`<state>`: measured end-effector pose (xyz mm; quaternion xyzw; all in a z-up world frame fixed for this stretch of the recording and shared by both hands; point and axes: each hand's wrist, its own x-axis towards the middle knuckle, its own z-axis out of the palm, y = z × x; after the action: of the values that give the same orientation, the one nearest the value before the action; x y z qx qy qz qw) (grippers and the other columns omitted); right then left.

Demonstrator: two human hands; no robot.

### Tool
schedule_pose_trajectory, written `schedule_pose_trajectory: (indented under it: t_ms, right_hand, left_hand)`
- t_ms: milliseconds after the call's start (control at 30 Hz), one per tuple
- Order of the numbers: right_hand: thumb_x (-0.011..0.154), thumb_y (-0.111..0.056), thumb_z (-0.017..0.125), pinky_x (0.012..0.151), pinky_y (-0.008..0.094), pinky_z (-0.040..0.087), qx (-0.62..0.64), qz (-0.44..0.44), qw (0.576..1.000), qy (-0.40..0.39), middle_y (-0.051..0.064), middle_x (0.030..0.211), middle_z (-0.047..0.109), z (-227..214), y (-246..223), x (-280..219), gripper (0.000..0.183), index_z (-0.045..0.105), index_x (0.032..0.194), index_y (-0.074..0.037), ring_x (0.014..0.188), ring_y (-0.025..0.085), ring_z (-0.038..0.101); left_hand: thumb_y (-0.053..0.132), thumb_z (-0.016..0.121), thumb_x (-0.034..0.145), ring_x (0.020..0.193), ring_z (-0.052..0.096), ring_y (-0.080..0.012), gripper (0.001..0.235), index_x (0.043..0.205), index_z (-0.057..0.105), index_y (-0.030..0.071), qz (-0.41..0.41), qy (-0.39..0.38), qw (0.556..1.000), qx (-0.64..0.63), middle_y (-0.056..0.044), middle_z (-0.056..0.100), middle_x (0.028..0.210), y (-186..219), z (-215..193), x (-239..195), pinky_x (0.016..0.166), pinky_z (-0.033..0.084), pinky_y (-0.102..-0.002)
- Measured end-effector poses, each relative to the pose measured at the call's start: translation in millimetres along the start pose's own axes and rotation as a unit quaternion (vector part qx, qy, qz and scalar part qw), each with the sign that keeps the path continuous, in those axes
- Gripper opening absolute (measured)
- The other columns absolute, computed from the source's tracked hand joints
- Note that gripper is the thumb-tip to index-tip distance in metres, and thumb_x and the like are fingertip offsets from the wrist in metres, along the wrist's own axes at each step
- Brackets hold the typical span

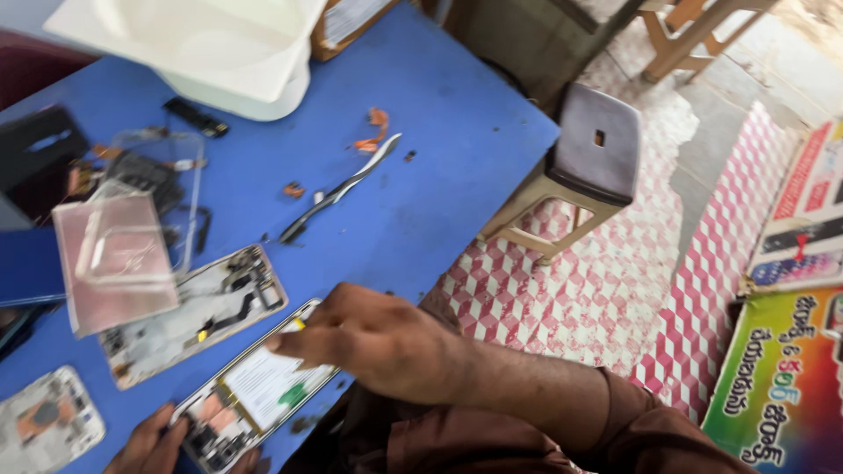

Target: The person uses a small screwdriver to work on the internal components of a disassembled smartphone. They manipulate the battery area and surrounding parts while other phone components and tools are visible on the workbench.

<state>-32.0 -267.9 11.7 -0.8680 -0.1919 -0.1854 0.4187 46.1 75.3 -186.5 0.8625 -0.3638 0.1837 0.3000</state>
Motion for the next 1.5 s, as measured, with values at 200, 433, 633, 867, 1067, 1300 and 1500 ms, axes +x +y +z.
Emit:
schedule_pose_trajectory:
  t_ms: [200, 433, 633, 867, 1067, 1300, 1500]
  right_hand:
    - [0.103, 0.008, 0.057, 0.098, 0.034, 0.063, 0.101, -0.026, 0.992, -0.073, 0.012, 0.129, 0.072, -16.0, 6.6, 18.1, 0.038, 0.062, 0.137, -0.009, 0.114, 0.024, 0.073]
    - [0.097, 0.009, 0.065, 0.092, 0.034, 0.068, 0.059, 0.052, 0.995, -0.061, 0.015, 0.114, 0.074, 5.1, 20.2, -2.6, 0.056, 0.036, 0.142, -0.009, 0.108, 0.026, 0.078]
    - [0.104, 0.013, 0.060, 0.095, 0.038, 0.068, 0.084, 0.043, 0.995, -0.035, 0.020, 0.115, 0.071, 3.7, 29.0, -12.2, 0.063, 0.023, 0.150, -0.011, 0.109, 0.026, 0.077]
    - [0.096, 0.005, 0.075, 0.082, 0.028, 0.067, -0.059, 0.102, 0.992, 0.037, 0.015, 0.103, 0.076, 3.8, 14.9, 1.3, 0.052, 0.043, 0.137, -0.001, 0.097, 0.021, 0.079]
    - [0.091, 0.005, 0.072, 0.088, 0.032, 0.064, -0.029, 0.020, 0.998, -0.060, 0.022, 0.113, 0.074, -6.7, 6.5, 18.4, 0.053, 0.047, 0.138, -0.003, 0.103, 0.026, 0.076]
    - [0.105, 0.008, 0.059, 0.097, 0.033, 0.067, 0.139, 0.068, 0.987, -0.049, 0.016, 0.116, 0.074, -0.7, 19.9, 14.4, 0.038, 0.047, 0.139, -0.002, 0.112, 0.024, 0.076]
    - [0.096, 0.008, 0.069, 0.086, 0.031, 0.068, 0.051, 0.073, 0.996, -0.009, 0.017, 0.107, 0.074, -3.1, 23.6, 9.6, 0.044, 0.049, 0.134, -0.004, 0.100, 0.022, 0.077]
  left_hand:
    - [0.047, 0.085, 0.065, 0.123, 0.061, -0.0381, 0.077, 0.121, 0.064, -0.002, -0.115, -0.120, 0.983, 0.078, -0.019, 0.062, 0.137, 99.4, -67.1, 69.7, 0.105, 0.049, -0.050]
    - [0.040, 0.078, 0.081, 0.127, 0.056, -0.0306, 0.064, 0.130, 0.059, 0.004, -0.164, -0.063, 0.982, 0.067, -0.009, 0.059, 0.140, 149.0, -100.7, 109.1, 0.089, 0.046, -0.045]
    - [0.041, 0.077, 0.084, 0.126, 0.056, -0.0276, 0.062, 0.130, 0.059, 0.004, -0.157, -0.068, 0.982, 0.075, -0.008, 0.059, 0.141, 147.9, -101.4, 111.3, 0.085, 0.045, -0.042]
    - [0.042, 0.078, 0.082, 0.125, 0.056, -0.0268, 0.063, 0.130, 0.059, 0.004, -0.163, -0.075, 0.981, 0.071, -0.007, 0.059, 0.140, 146.2, -98.4, 106.4, 0.083, 0.045, -0.042]
    - [0.041, 0.078, 0.082, 0.125, 0.057, -0.0274, 0.063, 0.130, 0.059, 0.004, -0.160, -0.065, 0.983, 0.065, -0.008, 0.059, 0.141, 146.5, -98.9, 106.9, 0.084, 0.045, -0.042]
    - [0.040, 0.077, 0.084, 0.125, 0.057, -0.0267, 0.062, 0.131, 0.059, 0.004, -0.160, -0.058, 0.983, 0.067, -0.008, 0.059, 0.141, 148.1, -99.8, 107.5, 0.084, 0.045, -0.041]
    - [0.040, 0.077, 0.082, 0.127, 0.056, -0.0273, 0.062, 0.130, 0.059, 0.004, -0.161, -0.059, 0.983, 0.064, -0.007, 0.059, 0.140, 147.2, -98.6, 107.4, 0.085, 0.045, -0.042]
